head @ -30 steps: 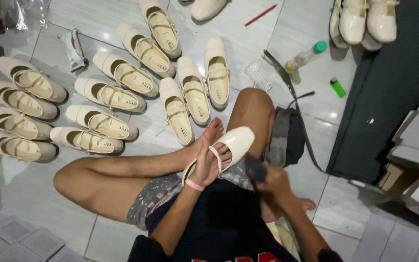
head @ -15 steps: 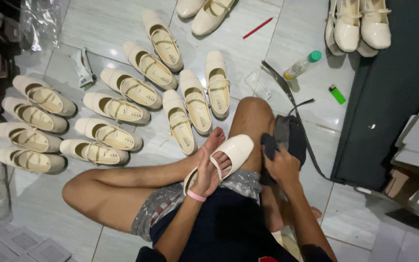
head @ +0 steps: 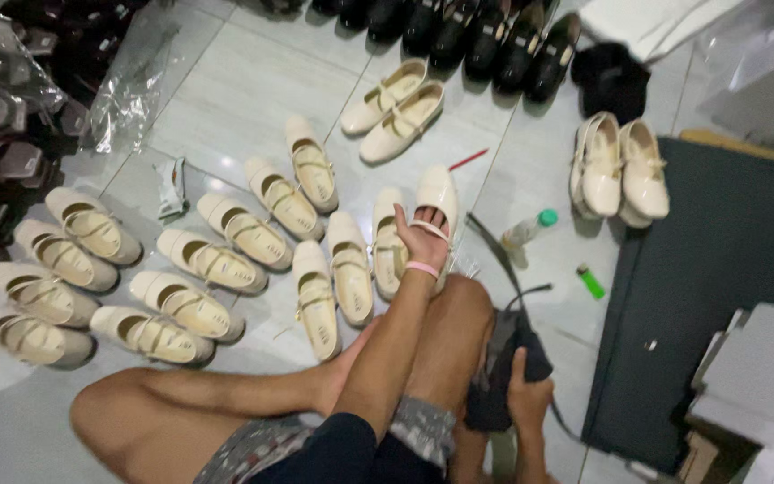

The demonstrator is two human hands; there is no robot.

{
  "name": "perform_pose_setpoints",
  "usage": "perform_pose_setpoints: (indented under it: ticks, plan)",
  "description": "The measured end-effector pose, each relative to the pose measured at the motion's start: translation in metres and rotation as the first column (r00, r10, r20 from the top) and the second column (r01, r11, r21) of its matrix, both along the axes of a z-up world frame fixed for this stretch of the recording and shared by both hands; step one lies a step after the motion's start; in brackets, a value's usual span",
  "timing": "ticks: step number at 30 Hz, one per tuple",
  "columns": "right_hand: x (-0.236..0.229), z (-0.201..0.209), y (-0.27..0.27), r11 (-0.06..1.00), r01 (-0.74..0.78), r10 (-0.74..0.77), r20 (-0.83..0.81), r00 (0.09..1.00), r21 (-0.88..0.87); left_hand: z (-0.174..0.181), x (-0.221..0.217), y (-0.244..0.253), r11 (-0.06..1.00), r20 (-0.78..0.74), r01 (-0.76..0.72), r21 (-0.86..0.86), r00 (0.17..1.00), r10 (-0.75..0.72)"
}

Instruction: The person sits on the floor and wipes the exterior of several white shoes using a dark cloth. They handle the shoes one at a time, turning them over to clean different sides, and place them back on the floor after cleaning.

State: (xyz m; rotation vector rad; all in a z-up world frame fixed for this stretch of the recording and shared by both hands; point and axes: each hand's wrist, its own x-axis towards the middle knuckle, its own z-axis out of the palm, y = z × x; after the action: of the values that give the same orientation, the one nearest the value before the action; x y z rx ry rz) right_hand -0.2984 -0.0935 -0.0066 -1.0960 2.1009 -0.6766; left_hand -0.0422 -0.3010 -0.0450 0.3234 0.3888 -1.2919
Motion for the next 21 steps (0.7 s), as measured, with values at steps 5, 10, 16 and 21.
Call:
perform_pose_setpoints:
  ticks: [5,10,16,21]
  plan:
    - [-0.001,-0.025,-0.016,0.935,-0.029,0.084,0.140,0.987,-0.354,0.006,-0.006,-0.029,0.984,0.019,-0.100,0.147,0.995,0.099]
    - [0.002,-0.034,-0.059,0.943,-0.005,0.071,0.188,0.980,-0.332,0.017,-0.002,-0.046,0.981,0.121,-0.090,0.173,0.990,0.070]
    - [0.017,-0.029,-0.093,0.832,-0.163,0.210,0.028,0.977,-0.531,0.004,-0.005,-0.043,0.978,0.314,0.114,0.176,0.935,-0.165]
    - [0.024,-0.009,-0.142,0.681,-0.247,0.071,-0.274,0.959,-0.689,0.001,0.005,0.060,0.892,0.844,0.178,0.416,0.290,-0.451]
